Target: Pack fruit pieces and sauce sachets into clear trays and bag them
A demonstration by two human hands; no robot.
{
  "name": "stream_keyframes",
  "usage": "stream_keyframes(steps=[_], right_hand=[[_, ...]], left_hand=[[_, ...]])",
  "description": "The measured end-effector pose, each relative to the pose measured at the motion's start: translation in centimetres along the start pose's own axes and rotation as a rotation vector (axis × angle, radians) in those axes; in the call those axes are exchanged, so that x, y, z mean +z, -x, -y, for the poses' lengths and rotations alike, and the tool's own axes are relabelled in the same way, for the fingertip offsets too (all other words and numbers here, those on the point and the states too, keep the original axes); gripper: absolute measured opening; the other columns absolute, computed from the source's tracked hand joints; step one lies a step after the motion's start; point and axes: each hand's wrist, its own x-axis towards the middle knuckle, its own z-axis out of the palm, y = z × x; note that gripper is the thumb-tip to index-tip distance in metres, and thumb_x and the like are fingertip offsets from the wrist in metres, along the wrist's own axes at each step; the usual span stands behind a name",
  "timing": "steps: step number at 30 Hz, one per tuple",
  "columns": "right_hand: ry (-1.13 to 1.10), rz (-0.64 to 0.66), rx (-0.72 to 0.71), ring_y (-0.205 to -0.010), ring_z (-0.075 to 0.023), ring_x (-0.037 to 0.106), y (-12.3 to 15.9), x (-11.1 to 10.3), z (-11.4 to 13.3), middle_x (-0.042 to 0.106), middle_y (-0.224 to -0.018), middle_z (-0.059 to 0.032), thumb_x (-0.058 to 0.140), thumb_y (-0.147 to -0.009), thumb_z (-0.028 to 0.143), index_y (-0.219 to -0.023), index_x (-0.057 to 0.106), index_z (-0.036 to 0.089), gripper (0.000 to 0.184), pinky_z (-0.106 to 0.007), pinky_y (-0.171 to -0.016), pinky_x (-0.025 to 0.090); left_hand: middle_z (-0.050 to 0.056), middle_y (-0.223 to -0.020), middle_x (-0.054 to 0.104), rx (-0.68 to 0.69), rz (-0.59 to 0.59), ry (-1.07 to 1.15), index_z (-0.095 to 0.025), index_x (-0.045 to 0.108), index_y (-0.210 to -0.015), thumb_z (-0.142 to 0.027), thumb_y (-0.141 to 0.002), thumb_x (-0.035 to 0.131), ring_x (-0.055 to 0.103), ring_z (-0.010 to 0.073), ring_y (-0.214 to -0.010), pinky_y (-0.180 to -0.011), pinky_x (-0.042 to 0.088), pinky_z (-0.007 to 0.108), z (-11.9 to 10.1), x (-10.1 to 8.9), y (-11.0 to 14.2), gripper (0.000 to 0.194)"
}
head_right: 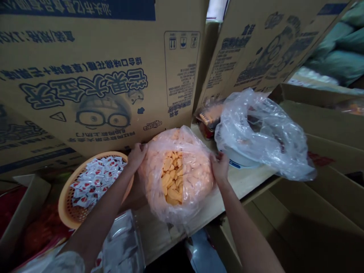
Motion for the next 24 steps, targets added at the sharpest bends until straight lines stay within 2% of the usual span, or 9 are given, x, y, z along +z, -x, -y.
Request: stream_keyframes(steps=[3, 5, 8, 10, 11, 15, 19, 22, 24], right_hand=[[0.158, -0.077, -0.139, -0.083, -0.0232, 0.053, 2.3, -2.1, 1.5, 0.046, -0.113, -0.0208, 0.05, -0.075, 0.039, -0.112, 0.051, 0.005, 0.05, -0.042, -0.077, 0.045], [0.227, -0.044, -0.362, -0.087, -0.0222, 0.052, 4.7, -3.0, 3.8, 0.043, -0.119, -0.0179, 0.044, -0.081, 0.035, -0.113, 0.052, 0.012, 0.04, -0.038, -0.074, 0.046], [0.289, 0.381, -0.731, -0.095, -0.0202, 0.052, 8.0, -3.1, 7.9, 0.051, -0.113, -0.0114, 0.037, -0.088, 0.032, -0.109, 0.055, 0.02, 0.03, -0.031, -0.075, 0.045], [0.42, 0.665, -0.903, -0.091, -0.019, 0.054, 9.3, -2.6, 9.9, 0.058, -0.099, -0.0087, 0.036, -0.09, 0.033, -0.098, 0.059, 0.02, 0.028, -0.029, -0.075, 0.043], [0.509, 0.721, -0.948, -0.087, -0.0188, 0.055, 9.6, -2.3, 10.4, 0.06, -0.092, -0.0078, 0.036, -0.091, 0.034, -0.092, 0.06, 0.019, 0.029, -0.029, -0.073, 0.041], [0.764, 0.537, -0.992, -0.074, -0.0167, 0.054, 9.6, -2.3, 10.0, 0.059, -0.081, -0.0076, 0.033, -0.092, 0.037, -0.08, 0.06, 0.015, 0.037, -0.027, -0.066, 0.035], [0.817, 0.349, -1.023, -0.061, -0.0146, 0.05, 8.9, -4.2, 7.2, 0.056, -0.065, -0.0056, 0.034, -0.092, 0.035, -0.065, 0.059, 0.015, 0.042, -0.027, -0.059, 0.031], [0.805, 0.333, -1.066, -0.058, -0.0149, 0.048, 8.9, -6.1, 5.1, 0.053, -0.058, -0.0053, 0.032, -0.092, 0.03, -0.06, 0.058, 0.015, 0.044, -0.028, -0.057, 0.028], [0.778, 0.348, -1.076, -0.06, -0.0155, 0.047, 9.4, -6.9, 4.2, 0.054, -0.059, -0.0059, 0.03, -0.092, 0.028, -0.064, 0.06, 0.015, 0.042, -0.029, -0.055, 0.025]], left_hand=[[0.018, -0.12, 0.053, 0.189, 0.085, -0.047, -0.015, 0.051, -0.113, -0.028, -0.084, 0.04, 0.041, 0.0301, -0.12, -0.1, 0.026, 0.047, -1.1, -1.4, 3.1, 0.033], [0.009, -0.12, 0.055, 0.408, 0.257, -0.052, -0.023, 0.056, -0.108, -0.024, -0.082, 0.045, 0.04, 0.0235, -0.122, -0.103, 0.024, 0.039, -1.6, -1.9, 5.3, 0.029], [0.002, -0.12, 0.057, 0.843, 0.586, -0.124, -0.031, 0.055, -0.111, -0.026, -0.08, 0.053, 0.037, 0.0208, -0.124, -0.106, 0.016, 0.039, -1.4, -2.3, 7.0, 0.031], [0.003, -0.122, 0.055, 1.008, 0.674, -0.211, -0.03, 0.052, -0.115, -0.031, -0.078, 0.056, 0.036, 0.0226, -0.124, -0.107, 0.01, 0.043, -0.7, -2.7, 7.0, 0.036], [0.004, -0.12, 0.056, 1.03, 0.657, -0.258, -0.029, 0.054, -0.113, -0.032, -0.077, 0.058, 0.039, 0.0229, -0.121, -0.106, 0.011, 0.043, -0.2, -2.9, 6.7, 0.036], [0.004, -0.096, 0.062, 1.079, 0.554, -0.423, -0.022, 0.06, -0.089, -0.021, -0.081, 0.052, 0.049, 0.0198, -0.1, -0.1, 0.022, 0.039, 2.8, -3.9, 5.8, 0.011], [0.003, -0.082, 0.061, 1.064, 0.523, -0.494, -0.019, 0.06, -0.076, -0.012, -0.084, 0.045, 0.05, 0.0178, -0.084, -0.09, 0.03, 0.035, 6.2, -5.9, 6.3, 0.018], [0.004, -0.082, 0.061, 1.017, 0.495, -0.532, -0.017, 0.06, -0.079, -0.02, -0.087, 0.042, 0.05, 0.0193, -0.084, -0.086, 0.032, 0.036, 7.1, -7.6, 8.1, 0.02], [0.008, -0.098, 0.06, 1.007, 0.467, -0.527, -0.017, 0.059, -0.095, -0.03, -0.088, 0.041, 0.048, 0.0219, -0.096, -0.087, 0.031, 0.038, 6.1, -7.9, 9.5, 0.023]])
